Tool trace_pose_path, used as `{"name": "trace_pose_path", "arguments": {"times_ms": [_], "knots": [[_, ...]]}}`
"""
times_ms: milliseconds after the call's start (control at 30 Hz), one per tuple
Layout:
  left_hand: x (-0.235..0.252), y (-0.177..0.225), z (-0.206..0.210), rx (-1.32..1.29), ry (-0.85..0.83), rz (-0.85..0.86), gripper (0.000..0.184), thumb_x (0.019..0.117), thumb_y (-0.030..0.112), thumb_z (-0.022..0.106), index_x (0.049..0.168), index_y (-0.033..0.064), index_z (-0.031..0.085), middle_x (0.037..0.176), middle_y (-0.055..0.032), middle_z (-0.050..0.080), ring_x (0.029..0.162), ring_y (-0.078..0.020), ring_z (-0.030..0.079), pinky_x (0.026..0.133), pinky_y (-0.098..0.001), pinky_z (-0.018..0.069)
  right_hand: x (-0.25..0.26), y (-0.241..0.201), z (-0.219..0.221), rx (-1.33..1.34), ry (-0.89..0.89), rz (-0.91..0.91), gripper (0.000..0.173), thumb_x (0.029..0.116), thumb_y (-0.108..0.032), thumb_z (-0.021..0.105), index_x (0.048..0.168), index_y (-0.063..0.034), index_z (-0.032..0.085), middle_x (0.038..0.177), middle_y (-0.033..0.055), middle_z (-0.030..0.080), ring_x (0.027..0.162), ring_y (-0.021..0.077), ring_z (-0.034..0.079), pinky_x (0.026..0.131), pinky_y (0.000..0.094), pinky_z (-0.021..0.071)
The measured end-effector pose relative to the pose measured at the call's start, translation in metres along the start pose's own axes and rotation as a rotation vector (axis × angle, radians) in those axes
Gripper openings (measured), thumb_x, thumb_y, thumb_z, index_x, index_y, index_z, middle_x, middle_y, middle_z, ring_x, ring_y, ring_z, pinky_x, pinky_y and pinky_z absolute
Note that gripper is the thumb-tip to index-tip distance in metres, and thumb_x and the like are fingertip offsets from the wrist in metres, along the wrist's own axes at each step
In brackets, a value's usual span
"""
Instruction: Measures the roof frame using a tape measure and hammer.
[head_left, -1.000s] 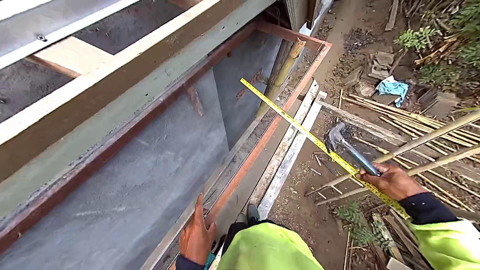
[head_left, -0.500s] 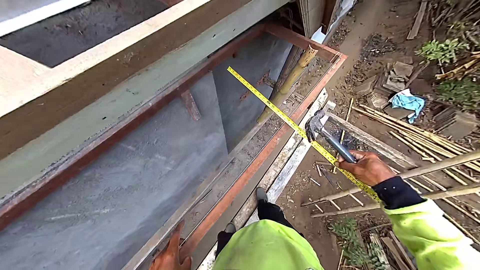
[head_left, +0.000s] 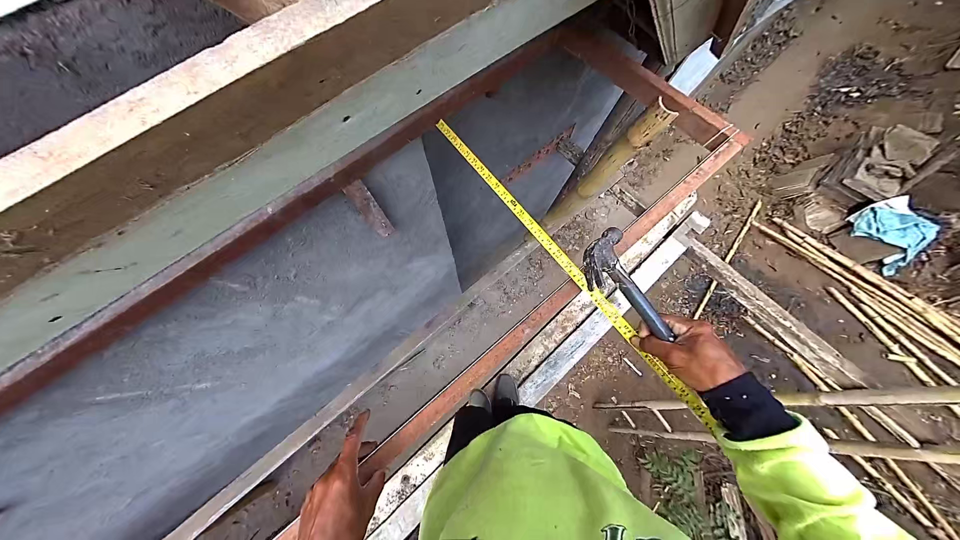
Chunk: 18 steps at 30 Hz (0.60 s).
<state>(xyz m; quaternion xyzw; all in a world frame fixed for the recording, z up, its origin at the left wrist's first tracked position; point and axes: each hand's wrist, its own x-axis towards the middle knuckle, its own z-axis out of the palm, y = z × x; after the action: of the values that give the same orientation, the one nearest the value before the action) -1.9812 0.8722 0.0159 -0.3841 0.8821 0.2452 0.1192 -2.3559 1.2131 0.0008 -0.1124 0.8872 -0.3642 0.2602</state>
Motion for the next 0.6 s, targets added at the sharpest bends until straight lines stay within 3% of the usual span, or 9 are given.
{"name": "trace_pose_path", "arguments": {"times_ms": [367, 600], "knots": [[0.002, -0.005, -0.004, 0.030, -0.019, 0.030, 0.087, 0.0786, 0.016, 0.085, 0.155, 0.0110, 0.044, 0.106, -0.0104, 0.079, 0.087, -0.0427, 0.075, 0.076, -0.0697, 0.0550, 0.012, -0.002, 0.012, -0.018, -0.048, 0.023, 0.010, 0.0860, -0.017, 0.076, 0.091, -0.0109, 0.070, 0.070, -0.0023, 0.059, 0.060, 0.0086, 0.052, 0.059, 0.0353, 0.0447], [0.009, -0.002, -0.009, 0.062, -0.090, -0.022, 0.087, 0.0774, 0.017, 0.087, 0.154, 0.0163, 0.047, 0.107, -0.0093, 0.078, 0.092, -0.0407, 0.075, 0.080, -0.0682, 0.0547, 0.014, 0.002, 0.012, 0.028, -0.057, 0.014, 0.010, 0.0847, -0.018, 0.076, 0.090, -0.0120, 0.070, 0.068, -0.0037, 0.058, 0.057, 0.0071, 0.051, 0.056, 0.0325, 0.0437]]}}
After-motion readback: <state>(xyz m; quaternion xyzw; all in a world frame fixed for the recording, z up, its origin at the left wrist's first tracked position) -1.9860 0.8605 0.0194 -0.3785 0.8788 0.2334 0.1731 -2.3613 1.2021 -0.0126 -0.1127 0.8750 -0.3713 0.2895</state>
